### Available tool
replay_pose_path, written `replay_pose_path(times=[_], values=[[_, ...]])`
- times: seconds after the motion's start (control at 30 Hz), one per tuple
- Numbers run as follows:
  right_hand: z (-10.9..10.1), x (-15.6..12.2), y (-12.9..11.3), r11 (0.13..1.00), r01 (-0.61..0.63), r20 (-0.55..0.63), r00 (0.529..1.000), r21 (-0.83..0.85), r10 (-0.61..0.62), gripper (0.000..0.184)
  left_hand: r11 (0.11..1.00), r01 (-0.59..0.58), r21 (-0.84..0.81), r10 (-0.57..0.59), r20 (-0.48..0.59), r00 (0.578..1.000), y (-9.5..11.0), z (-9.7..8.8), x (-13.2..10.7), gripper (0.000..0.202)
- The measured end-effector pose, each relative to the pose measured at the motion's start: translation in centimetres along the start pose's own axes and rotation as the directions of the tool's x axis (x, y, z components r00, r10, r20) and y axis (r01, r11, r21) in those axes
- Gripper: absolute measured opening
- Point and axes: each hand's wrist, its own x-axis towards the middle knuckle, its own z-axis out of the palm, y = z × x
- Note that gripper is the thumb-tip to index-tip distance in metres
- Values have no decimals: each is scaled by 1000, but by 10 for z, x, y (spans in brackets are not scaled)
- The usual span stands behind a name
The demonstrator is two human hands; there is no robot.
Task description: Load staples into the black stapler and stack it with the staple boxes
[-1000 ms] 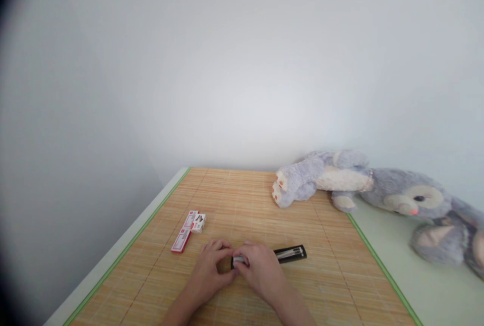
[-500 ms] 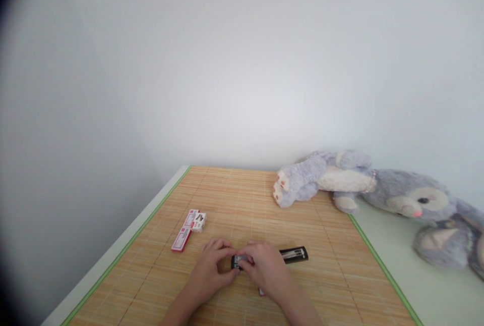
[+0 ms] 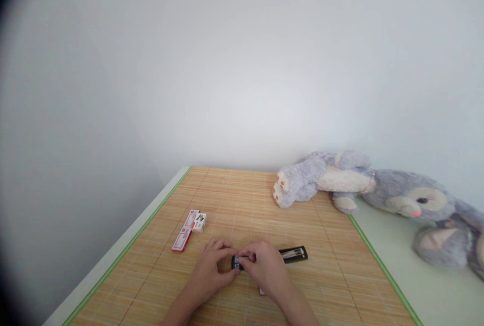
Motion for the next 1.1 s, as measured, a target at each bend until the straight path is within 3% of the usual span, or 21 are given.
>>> replay_pose_path(times=[0.33, 0.6, 0.8, 1.1], values=[[-18, 2, -1, 998, 53, 20, 998, 29, -54, 17, 1000, -2, -29, 2, -1, 1000, 1, -1, 0, 36], [-15, 5, 3, 989, 82, 13, 996, 126, -84, 22, 991, -4, -133, -4, -58, 998, -2, -1, -2, 38], [-6, 14, -9, 976, 102, 6, 994, 190, -105, 24, 957, -18, -289, -21, -132, 991, -11, -1, 0, 21], [-2, 19, -26, 984, 153, -71, 987, 91, -146, 19, 929, -13, -369, -84, -244, 966, -20, -3, 1, 35]])
